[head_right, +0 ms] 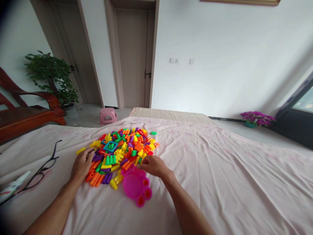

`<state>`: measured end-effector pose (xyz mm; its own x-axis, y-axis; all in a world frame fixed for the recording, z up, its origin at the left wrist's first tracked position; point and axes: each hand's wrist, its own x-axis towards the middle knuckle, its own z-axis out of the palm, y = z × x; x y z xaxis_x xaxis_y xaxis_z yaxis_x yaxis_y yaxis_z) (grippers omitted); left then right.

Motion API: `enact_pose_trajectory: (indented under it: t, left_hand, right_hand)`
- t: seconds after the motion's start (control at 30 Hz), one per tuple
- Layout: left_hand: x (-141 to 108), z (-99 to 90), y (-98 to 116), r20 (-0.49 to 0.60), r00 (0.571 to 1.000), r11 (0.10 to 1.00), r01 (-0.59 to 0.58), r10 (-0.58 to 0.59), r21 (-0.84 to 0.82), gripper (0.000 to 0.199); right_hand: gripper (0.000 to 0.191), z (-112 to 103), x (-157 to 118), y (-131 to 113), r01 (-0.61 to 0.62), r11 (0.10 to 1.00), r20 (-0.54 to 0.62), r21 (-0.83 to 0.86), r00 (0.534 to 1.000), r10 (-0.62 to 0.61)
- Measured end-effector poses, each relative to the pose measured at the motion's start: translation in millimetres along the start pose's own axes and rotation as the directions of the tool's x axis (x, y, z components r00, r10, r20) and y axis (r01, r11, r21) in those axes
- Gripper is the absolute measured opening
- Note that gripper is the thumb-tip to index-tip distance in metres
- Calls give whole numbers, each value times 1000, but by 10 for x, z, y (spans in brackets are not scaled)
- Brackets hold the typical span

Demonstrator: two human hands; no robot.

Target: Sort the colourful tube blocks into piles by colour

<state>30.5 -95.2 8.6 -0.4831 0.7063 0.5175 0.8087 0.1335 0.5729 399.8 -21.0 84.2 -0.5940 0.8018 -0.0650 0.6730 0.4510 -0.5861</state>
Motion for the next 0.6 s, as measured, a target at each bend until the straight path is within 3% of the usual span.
enact_pose_trajectory:
  t: [0.1, 0.17, 0.23, 0.3, 0.37, 0.43, 0.5, 0.6]
  left_hand:
    - [-31, -80, 114, -86, 990, 986, -104, 116, 132, 41]
    - [-50, -144, 196, -164, 962, 964, -188, 219, 186, 37]
    - [-68, -209, 293, -208, 933, 951, -264, 295, 163, 32]
    - [-95, -265, 426, -198, 908, 929, -358, 370, 95, 29]
    - [-140, -301, 611, -139, 882, 890, -456, 451, -8, 28]
    - [-207, -310, 843, -35, 853, 845, -520, 520, -126, 30]
    - [-291, -290, 1090, 113, 833, 833, -514, 542, -206, 32]
    - [-426, -219, 1387, 277, 833, 874, -422, 479, -241, 40]
  right_hand:
    - [31, 79, -42, -93, 16, 995, 19, -101, 1000, -15]
    - [22, 128, -24, -79, 21, 997, 15, -71, 1000, -20]
    - [13, 148, 13, -35, -1, 994, 58, 111, 998, -6]
    - [12, 143, 51, 2, -48, 920, 131, 390, 991, -4]
    - [16, 135, 79, 7, -77, 781, 149, 620, 989, -20]
    - [23, 143, 95, -19, -54, 652, 76, 756, 997, -6]
    - [30, 169, 102, -62, -9, 548, -14, 836, 999, 36]
    - [36, 232, 92, -128, 38, 419, -79, 907, 994, 81]
